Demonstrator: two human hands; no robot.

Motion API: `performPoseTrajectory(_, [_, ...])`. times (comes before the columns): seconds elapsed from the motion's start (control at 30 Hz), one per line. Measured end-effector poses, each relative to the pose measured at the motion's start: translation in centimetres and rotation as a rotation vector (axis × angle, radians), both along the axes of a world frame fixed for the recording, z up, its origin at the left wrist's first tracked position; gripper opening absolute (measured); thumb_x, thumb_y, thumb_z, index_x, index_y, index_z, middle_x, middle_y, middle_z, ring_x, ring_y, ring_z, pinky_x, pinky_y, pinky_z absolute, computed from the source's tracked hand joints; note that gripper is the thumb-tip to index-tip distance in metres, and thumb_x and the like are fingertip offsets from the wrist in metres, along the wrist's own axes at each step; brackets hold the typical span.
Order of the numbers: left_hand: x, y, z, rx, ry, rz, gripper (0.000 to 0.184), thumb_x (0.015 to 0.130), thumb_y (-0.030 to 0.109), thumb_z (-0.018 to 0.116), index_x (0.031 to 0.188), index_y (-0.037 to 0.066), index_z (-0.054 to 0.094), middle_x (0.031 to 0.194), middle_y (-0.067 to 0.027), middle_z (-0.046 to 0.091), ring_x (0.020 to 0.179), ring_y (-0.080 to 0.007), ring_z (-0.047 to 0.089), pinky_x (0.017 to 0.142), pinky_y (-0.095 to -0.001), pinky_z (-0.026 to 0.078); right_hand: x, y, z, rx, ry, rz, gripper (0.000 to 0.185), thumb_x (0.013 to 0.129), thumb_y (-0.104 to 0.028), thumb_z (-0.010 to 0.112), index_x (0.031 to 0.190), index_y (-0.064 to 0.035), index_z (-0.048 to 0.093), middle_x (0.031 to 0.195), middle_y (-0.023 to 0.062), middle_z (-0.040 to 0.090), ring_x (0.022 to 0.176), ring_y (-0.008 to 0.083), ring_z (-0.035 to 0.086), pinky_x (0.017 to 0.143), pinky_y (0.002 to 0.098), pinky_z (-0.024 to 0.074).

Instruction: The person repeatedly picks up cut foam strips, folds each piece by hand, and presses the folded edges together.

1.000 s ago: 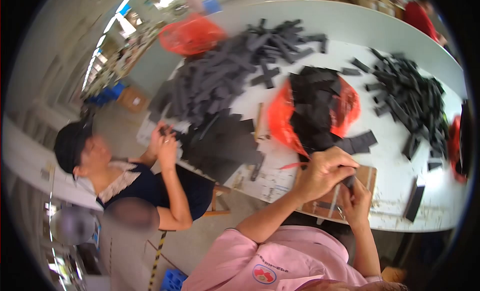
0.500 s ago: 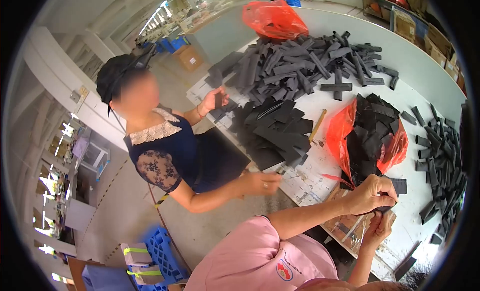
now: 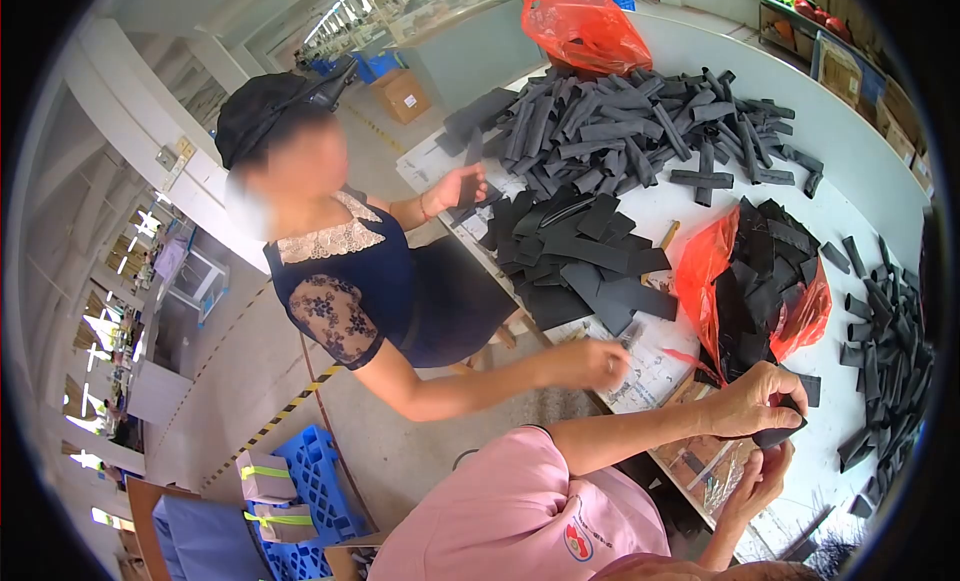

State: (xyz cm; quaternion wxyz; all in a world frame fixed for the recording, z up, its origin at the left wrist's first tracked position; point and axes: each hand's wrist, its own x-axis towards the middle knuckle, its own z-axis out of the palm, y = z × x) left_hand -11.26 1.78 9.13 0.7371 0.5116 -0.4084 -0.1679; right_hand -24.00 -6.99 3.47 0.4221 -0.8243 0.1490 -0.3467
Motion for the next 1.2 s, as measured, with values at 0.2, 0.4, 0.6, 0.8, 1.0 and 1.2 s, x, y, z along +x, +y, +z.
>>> performPoseTrajectory(0.2, [0.3, -0.1, -0.2, -0.004, -0.072, 0.052, 0.010, 0.072, 0.006, 0.068, 0.074, -0.001, 0.062, 0.069, -0.0068, 0.059, 0.064, -0.0127, 0.053, 0.057, -0.0259, 0.040, 0.4, -2.5, -1.0, -0.147, 0.145, 0.038, 0.023, 0.092, -0.021, 0.048, 0.088, 0.0009, 0.052, 0.065, 0.0046, 0.043, 0.055, 0.0102, 0.037, 0.047, 0.0253, 0.0308])
performPoseTrajectory(0.4, [0.2, 0.0, 0.2, 0.034, -0.051, 0.040, 0.007, 0.073, 0.003, 0.066, 0.074, -0.002, 0.061, 0.070, -0.0068, 0.057, 0.064, -0.0132, 0.054, 0.058, -0.0258, 0.041, 1.0, -0.9, -2.0, -0.092, 0.078, -0.014, 0.020, 0.093, -0.017, 0.045, 0.084, 0.0001, 0.050, 0.057, 0.0034, 0.041, 0.051, 0.0106, 0.036, 0.046, 0.0263, 0.0294])
performPoseTrajectory(0.6, [-0.6, 4.2, 2.9, -0.150, -0.164, 0.242, 0.017, 0.081, 0.002, 0.055, 0.098, -0.002, 0.056, 0.096, -0.0116, 0.056, 0.080, -0.0166, 0.054, 0.070, -0.0279, 0.044, -0.6, -0.3, -3.0, 0.067, 0.126, -0.043, 0.028, 0.094, -0.023, 0.042, 0.083, 0.0002, 0.052, 0.053, 0.0044, 0.043, 0.048, 0.0109, 0.040, 0.044, 0.0271, 0.0311])
performPoseTrajectory(0.8, [-2.7, 11.2, 9.0, -0.720, -0.467, -0.006, 0.018, 0.082, 0.001, 0.050, 0.099, 0.000, 0.056, 0.094, -0.0150, 0.055, 0.076, -0.0196, 0.052, 0.065, -0.0315, 0.044, -0.9, -1.3, -2.6, 0.184, -0.012, -0.135, 0.036, 0.096, -0.031, 0.037, 0.082, -0.0017, 0.053, 0.054, -0.0001, 0.041, 0.048, 0.0065, 0.037, 0.044, 0.0220, 0.0288])
performPoseTrajectory(1.0, [-3.5, 12.5, 9.8, -0.805, -0.542, -0.118, 0.015, 0.082, 0.001, 0.051, 0.096, 0.000, 0.055, 0.092, -0.0147, 0.055, 0.074, -0.0200, 0.052, 0.063, -0.0320, 0.043, -0.7, -1.0, -2.4, 0.188, -0.011, -0.092, 0.039, 0.096, -0.033, 0.036, 0.077, -0.0030, 0.051, 0.055, -0.0009, 0.041, 0.048, 0.0052, 0.036, 0.044, 0.0206, 0.0271])
performPoseTrajectory(1.2, [-3.4, 13.3, 10.2, -0.817, -0.561, -0.122, 0.012, 0.083, 0.002, 0.051, 0.094, 0.001, 0.055, 0.089, -0.0145, 0.055, 0.072, -0.0205, 0.051, 0.062, -0.0324, 0.043, -0.8, -1.0, -2.6, 0.216, -0.022, -0.083, 0.040, 0.096, -0.035, 0.035, 0.075, -0.0034, 0.050, 0.057, -0.0003, 0.042, 0.048, 0.0057, 0.037, 0.044, 0.0206, 0.0275])
